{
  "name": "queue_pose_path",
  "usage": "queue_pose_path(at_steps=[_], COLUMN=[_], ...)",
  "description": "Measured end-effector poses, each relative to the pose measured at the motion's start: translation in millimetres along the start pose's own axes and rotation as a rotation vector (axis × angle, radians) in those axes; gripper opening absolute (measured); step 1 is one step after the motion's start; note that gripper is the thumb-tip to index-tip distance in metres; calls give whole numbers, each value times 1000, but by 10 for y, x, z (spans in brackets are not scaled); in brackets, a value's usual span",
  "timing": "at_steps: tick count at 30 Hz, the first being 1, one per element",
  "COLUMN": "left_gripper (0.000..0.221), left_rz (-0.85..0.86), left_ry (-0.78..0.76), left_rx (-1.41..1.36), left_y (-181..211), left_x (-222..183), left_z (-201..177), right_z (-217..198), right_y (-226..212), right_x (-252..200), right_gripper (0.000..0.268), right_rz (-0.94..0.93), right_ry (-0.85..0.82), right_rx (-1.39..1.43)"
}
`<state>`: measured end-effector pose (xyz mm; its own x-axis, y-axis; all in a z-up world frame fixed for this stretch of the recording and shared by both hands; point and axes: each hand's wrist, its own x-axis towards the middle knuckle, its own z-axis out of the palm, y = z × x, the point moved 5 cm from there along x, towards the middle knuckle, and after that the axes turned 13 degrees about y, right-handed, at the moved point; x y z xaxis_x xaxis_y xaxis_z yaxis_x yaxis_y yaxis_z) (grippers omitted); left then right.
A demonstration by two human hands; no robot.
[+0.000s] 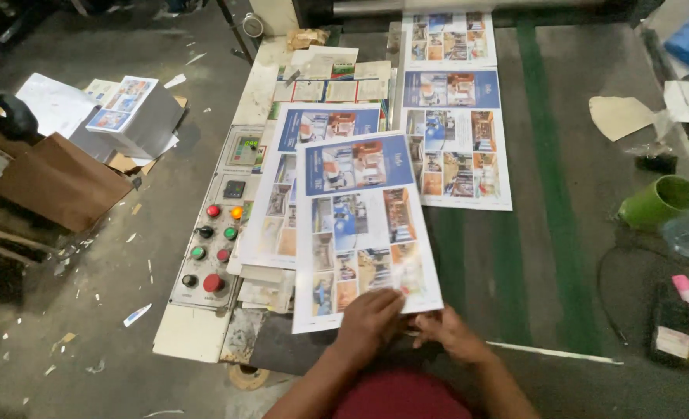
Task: Organizing printed sheets on a processing machine.
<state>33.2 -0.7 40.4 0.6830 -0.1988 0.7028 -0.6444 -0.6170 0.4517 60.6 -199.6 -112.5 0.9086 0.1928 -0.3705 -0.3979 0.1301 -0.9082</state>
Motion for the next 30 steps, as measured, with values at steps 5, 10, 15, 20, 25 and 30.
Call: queue_pose_path(at_steps=[5, 10, 15, 20, 25, 30], left_gripper=[41, 62, 78, 34, 11, 12], left_rz=[75, -89, -67, 9, -234, -223], left_ry=[-224, -150, -233, -80, 122, 129], left_rx=[-20, 471, 523, 432, 349, 336], left_y=[-270, -1304, -1473, -1527, -1276, -1058], left_x=[-107, -38, -317, -411, 33, -23], left_z=[311, -25, -197, -367, -778, -742], right_z=[-326, -986, -1483, -1411, -1117, -1102], right_y=[461, 265, 768, 861, 598, 173], right_x=[-191, -709, -1037, -1173, -860, -269], right_gripper=[41, 32, 33, 35, 38, 38], right_rz=[269, -118, -121, -45, -18, -98], right_ry=[312, 739, 838, 889, 798, 745], right_rx=[226, 287, 276, 197, 71, 48])
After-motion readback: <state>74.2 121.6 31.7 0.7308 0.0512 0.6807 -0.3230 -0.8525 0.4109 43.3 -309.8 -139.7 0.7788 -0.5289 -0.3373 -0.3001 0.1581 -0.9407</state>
